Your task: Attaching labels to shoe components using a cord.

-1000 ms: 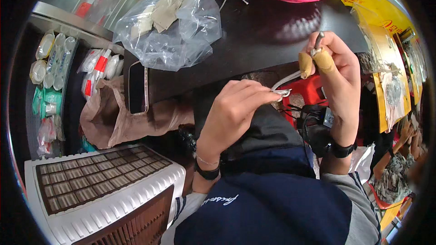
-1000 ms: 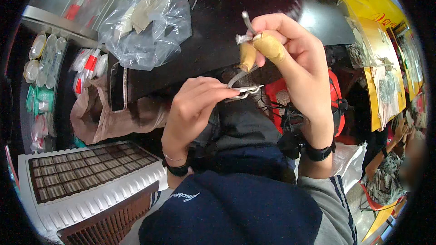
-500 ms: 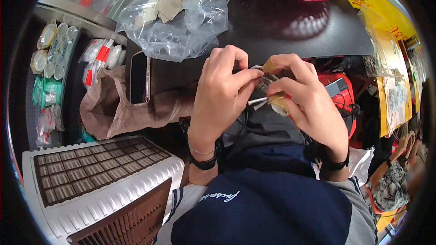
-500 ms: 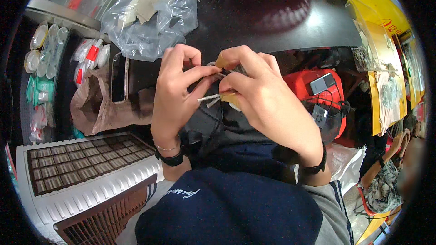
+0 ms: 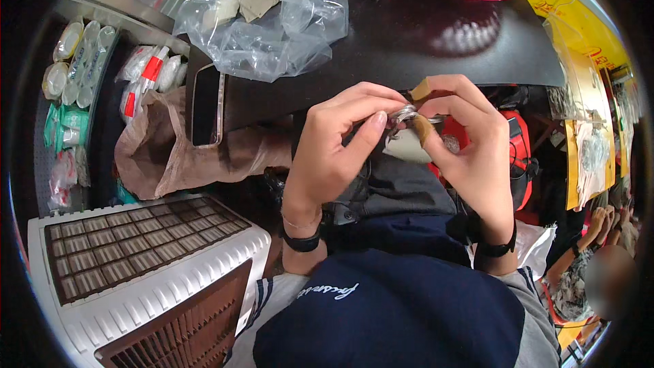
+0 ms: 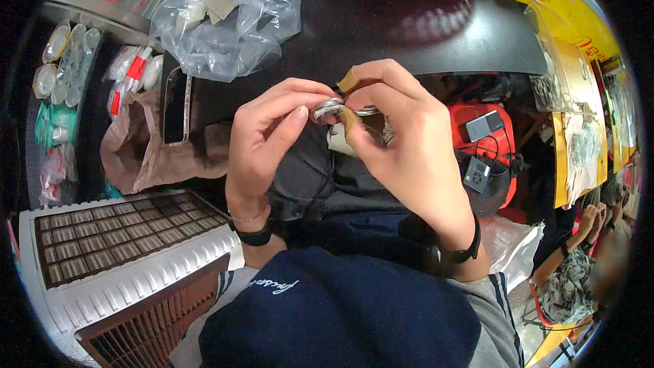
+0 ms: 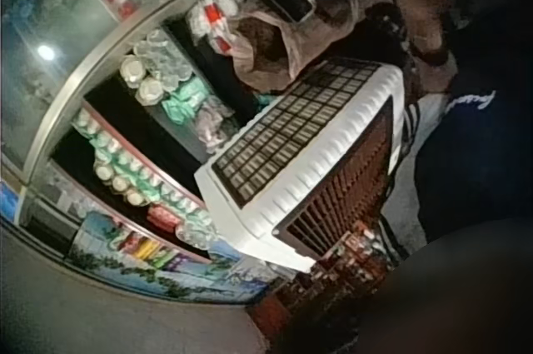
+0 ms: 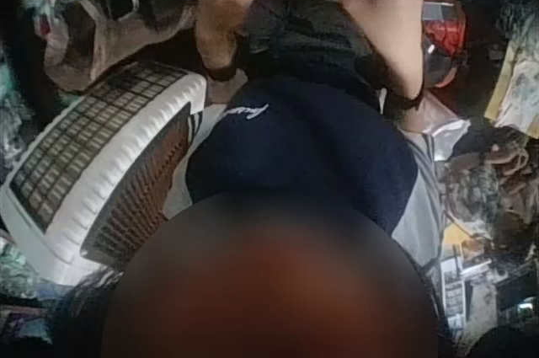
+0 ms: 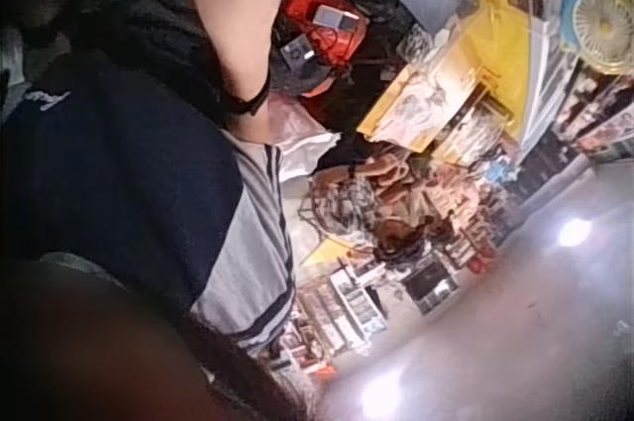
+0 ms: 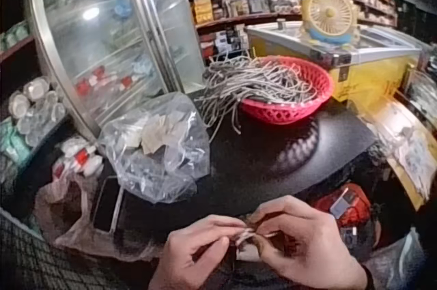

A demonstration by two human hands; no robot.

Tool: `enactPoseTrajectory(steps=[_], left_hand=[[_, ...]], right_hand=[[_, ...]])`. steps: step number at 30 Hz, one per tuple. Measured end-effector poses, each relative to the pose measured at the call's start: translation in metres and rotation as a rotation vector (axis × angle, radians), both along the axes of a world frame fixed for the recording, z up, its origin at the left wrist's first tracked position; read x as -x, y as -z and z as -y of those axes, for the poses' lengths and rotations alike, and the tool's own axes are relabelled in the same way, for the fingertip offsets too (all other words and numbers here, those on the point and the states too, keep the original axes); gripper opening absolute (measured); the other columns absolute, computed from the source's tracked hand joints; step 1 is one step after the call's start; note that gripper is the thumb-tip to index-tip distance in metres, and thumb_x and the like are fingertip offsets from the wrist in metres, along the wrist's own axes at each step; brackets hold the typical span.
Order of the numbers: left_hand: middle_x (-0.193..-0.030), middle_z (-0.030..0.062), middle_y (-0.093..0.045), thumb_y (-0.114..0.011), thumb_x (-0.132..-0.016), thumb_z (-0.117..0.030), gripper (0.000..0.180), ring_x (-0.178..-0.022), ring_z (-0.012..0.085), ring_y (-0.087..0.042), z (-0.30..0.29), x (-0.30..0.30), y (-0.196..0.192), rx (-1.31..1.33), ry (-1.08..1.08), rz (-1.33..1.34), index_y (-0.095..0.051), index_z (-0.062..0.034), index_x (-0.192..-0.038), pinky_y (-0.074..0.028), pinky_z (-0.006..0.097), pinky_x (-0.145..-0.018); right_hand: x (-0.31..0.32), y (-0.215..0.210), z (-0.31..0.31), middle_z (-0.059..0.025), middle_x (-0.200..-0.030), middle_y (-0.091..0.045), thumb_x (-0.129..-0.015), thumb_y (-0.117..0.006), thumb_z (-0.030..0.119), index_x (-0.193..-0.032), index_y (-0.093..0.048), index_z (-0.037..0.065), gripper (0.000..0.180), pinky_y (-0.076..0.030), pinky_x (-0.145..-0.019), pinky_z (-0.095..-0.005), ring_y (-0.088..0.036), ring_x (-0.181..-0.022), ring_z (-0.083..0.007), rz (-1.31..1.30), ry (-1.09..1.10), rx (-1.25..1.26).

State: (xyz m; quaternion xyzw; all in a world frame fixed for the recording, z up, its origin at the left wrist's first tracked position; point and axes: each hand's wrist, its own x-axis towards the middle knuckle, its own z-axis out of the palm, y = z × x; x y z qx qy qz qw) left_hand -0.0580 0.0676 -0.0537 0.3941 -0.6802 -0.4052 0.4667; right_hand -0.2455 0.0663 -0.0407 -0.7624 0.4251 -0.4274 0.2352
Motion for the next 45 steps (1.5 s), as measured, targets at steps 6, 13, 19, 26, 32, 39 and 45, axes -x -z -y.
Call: enactPoseTrajectory(steps=[6,13,19,26,32,39,45], left_hand=[[-0.102,0.0139,-0.062,-0.053,-0.084,0.009,0.023,-0.089,0.0161,-0.061,0.003,-0.007,0.005,0.029,0.151,-0.056,-0.063,0.0079,-0.104,-0.046,0.025,-0.08],[-0.09,0.0086,-0.063,-0.059,-0.078,0.012,0.028,-0.084,0.0123,-0.062,-0.001,0.01,0.008,-0.056,0.061,-0.28,-0.065,0.0021,-0.103,-0.049,0.024,-0.075],[-0.094,0.0097,-0.063,-0.066,-0.076,0.01,0.02,-0.086,0.0139,-0.061,0.003,0.006,0.011,0.06,-0.019,-0.179,-0.066,0.0048,-0.096,-0.049,0.024,-0.076],[-0.089,0.0087,-0.064,-0.062,-0.076,0.012,0.015,-0.081,0.0134,-0.063,0.001,0.003,0.005,0.166,-0.066,0.012,-0.065,0.0043,-0.089,-0.05,0.023,-0.072],[-0.092,0.0048,-0.064,-0.062,-0.086,0.003,0.009,-0.079,0.0093,-0.063,0.0,0.003,0.008,-0.112,-0.069,-0.311,-0.063,0.0031,-0.095,-0.051,0.02,-0.067],[-0.088,0.004,-0.065,-0.065,-0.086,-0.003,0.01,-0.077,0.0058,-0.06,0.002,0.0,0.009,-0.051,-0.176,-0.341,-0.064,0.0023,-0.095,-0.047,0.018,-0.065],[-0.089,0.0017,-0.065,-0.067,-0.085,-0.003,0.011,-0.074,0.0031,-0.056,0.005,-0.002,0.013,0.021,-0.248,-0.295,-0.065,0.0007,-0.095,-0.044,0.017,-0.064]], right_hand=[[0.0,-0.001,-0.002,-0.0096,-0.093,-0.064,-0.074,-0.065,0.001,-0.081,-0.063,-0.004,0.008,-0.046,-0.063,-0.0244,-0.062,-0.075,-0.0166,0.244,0.04,-0.235],[-0.002,-0.005,-0.004,-0.0125,-0.096,-0.062,-0.07,-0.067,-0.004,-0.084,-0.061,-0.003,0.015,-0.049,-0.072,-0.0288,-0.064,-0.081,-0.0238,0.157,0.015,-0.089],[-0.003,-0.007,-0.006,-0.0134,-0.101,-0.06,-0.069,-0.064,-0.009,-0.087,-0.061,-0.002,0.019,-0.05,-0.073,-0.0301,-0.063,-0.083,-0.0273,0.047,-0.045,0.023],[-0.007,-0.006,-0.002,-0.0145,-0.106,-0.06,-0.073,-0.058,-0.013,-0.104,-0.057,-0.002,0.033,-0.05,-0.078,-0.0302,-0.063,-0.089,-0.0248,0.141,-0.186,-0.096],[-0.001,0.003,0.005,-0.014,-0.105,-0.058,-0.079,-0.059,-0.003,-0.096,-0.056,-0.001,0.018,-0.047,-0.081,-0.0307,-0.06,-0.094,-0.0266,0.224,-0.219,-0.076],[-0.007,0.022,0.009,-0.0133,-0.105,-0.058,-0.084,-0.058,0.001,-0.101,-0.054,-0.002,0.018,-0.043,-0.09,-0.0323,-0.057,-0.103,-0.0241,0.303,-0.556,-0.317],[-0.017,0.026,-0.001,-0.0112,-0.104,-0.061,-0.082,-0.064,0.003,-0.112,-0.054,-0.002,0.032,-0.047,-0.087,-0.0316,-0.062,-0.098,-0.021,0.333,-0.647,-0.47]])
